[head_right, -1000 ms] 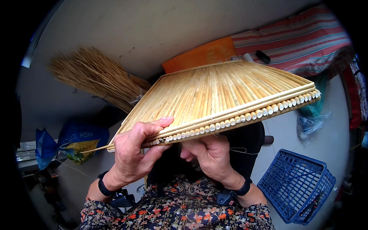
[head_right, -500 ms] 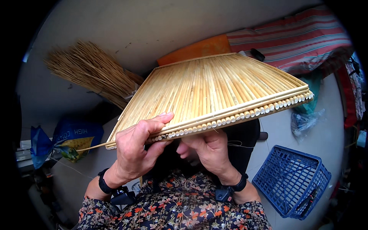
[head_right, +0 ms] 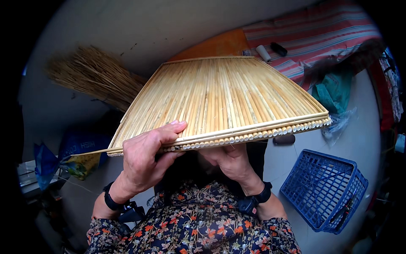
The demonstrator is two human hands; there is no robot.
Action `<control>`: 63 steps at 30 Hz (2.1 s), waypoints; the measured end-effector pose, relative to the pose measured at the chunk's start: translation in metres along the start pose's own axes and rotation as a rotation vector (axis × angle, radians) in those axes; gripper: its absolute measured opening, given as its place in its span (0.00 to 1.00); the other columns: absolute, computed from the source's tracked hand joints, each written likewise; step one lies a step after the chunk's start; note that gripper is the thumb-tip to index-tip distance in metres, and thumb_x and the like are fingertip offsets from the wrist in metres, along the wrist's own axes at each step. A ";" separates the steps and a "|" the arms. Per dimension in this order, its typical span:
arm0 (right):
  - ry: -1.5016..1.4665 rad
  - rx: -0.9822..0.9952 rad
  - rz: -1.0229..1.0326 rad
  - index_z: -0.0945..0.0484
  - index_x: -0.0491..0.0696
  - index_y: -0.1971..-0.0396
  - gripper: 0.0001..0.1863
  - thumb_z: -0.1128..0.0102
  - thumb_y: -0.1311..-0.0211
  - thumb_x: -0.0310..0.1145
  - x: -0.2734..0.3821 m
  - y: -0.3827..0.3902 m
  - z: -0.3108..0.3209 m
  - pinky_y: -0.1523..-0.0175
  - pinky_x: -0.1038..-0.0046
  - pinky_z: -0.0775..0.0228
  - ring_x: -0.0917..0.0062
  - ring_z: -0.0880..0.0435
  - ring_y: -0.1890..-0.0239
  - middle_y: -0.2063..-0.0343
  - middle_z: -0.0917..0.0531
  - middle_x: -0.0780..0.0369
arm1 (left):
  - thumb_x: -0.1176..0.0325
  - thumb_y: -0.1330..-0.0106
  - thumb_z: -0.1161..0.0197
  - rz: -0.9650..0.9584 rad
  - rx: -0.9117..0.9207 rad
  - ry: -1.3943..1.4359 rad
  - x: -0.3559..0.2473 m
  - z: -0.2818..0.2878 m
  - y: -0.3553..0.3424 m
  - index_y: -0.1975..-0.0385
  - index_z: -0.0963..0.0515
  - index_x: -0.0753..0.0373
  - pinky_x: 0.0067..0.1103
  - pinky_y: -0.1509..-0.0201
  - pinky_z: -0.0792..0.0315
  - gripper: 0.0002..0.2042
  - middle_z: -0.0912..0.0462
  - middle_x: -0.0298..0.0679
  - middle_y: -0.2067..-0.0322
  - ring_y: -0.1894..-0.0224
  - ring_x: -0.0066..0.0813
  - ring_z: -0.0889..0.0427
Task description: The person uses a needle and thread to sew along the edge of a bamboo mat, binding the slats to a thin wooden rod. They push the needle through the gaps, pull the thread tight, and move along the mat by hand.
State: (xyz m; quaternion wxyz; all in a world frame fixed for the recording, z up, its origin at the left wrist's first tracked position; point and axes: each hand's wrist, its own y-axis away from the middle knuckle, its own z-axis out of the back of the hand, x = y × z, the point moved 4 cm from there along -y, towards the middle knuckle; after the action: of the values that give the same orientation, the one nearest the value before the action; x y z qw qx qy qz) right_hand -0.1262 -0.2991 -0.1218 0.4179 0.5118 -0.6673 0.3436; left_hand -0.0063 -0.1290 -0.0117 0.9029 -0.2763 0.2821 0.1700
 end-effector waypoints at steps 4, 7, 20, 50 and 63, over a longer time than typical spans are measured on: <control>0.196 -0.001 0.048 0.14 0.42 0.48 0.09 0.37 0.23 0.22 0.005 0.006 0.003 0.67 0.79 0.29 0.88 0.23 0.73 0.73 0.19 0.71 | 0.79 0.43 0.21 0.020 0.013 -0.042 -0.001 -0.001 0.000 0.55 0.19 0.67 0.30 0.44 0.12 0.17 0.09 0.51 0.49 0.48 0.45 0.07; 0.558 0.105 0.157 0.13 0.42 0.55 0.06 0.37 0.26 0.21 0.014 0.009 -0.001 0.65 0.80 0.24 0.85 0.15 0.72 0.72 0.13 0.65 | 0.74 0.37 0.21 0.163 0.001 -0.031 0.014 0.023 -0.005 0.52 0.17 0.65 0.23 0.49 0.13 0.16 0.08 0.46 0.57 0.57 0.34 0.05; 0.376 -0.007 0.181 0.15 0.39 0.58 0.04 0.37 0.24 0.24 0.076 -0.035 -0.045 0.70 0.82 0.20 0.86 0.13 0.75 0.75 0.12 0.64 | 0.77 0.33 0.23 0.387 -0.114 0.286 0.030 0.047 -0.019 0.50 0.20 0.69 0.18 0.54 0.16 0.15 0.07 0.42 0.61 0.58 0.20 0.09; 0.346 -0.036 0.216 0.10 0.36 0.56 0.08 0.36 0.25 0.22 0.059 -0.039 -0.043 0.69 0.81 0.19 0.85 0.13 0.75 0.76 0.12 0.63 | 0.80 0.37 0.21 0.271 -0.060 0.111 0.009 0.032 -0.009 0.53 0.22 0.71 0.22 0.45 0.14 0.17 0.08 0.50 0.50 0.49 0.30 0.08; 0.259 0.008 0.140 0.12 0.37 0.56 0.07 0.36 0.24 0.23 0.053 -0.039 -0.043 0.69 0.80 0.22 0.84 0.15 0.74 0.74 0.12 0.64 | 0.84 0.38 0.24 0.241 -0.089 0.219 0.010 0.023 -0.003 0.52 0.23 0.71 0.26 0.42 0.14 0.18 0.10 0.54 0.44 0.45 0.35 0.08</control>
State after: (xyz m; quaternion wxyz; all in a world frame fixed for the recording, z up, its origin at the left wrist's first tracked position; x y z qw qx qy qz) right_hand -0.0861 -0.2908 -0.0545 0.4734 0.4171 -0.6405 0.4379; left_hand 0.0128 -0.1164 -0.0008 0.8267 -0.2970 0.4021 0.2582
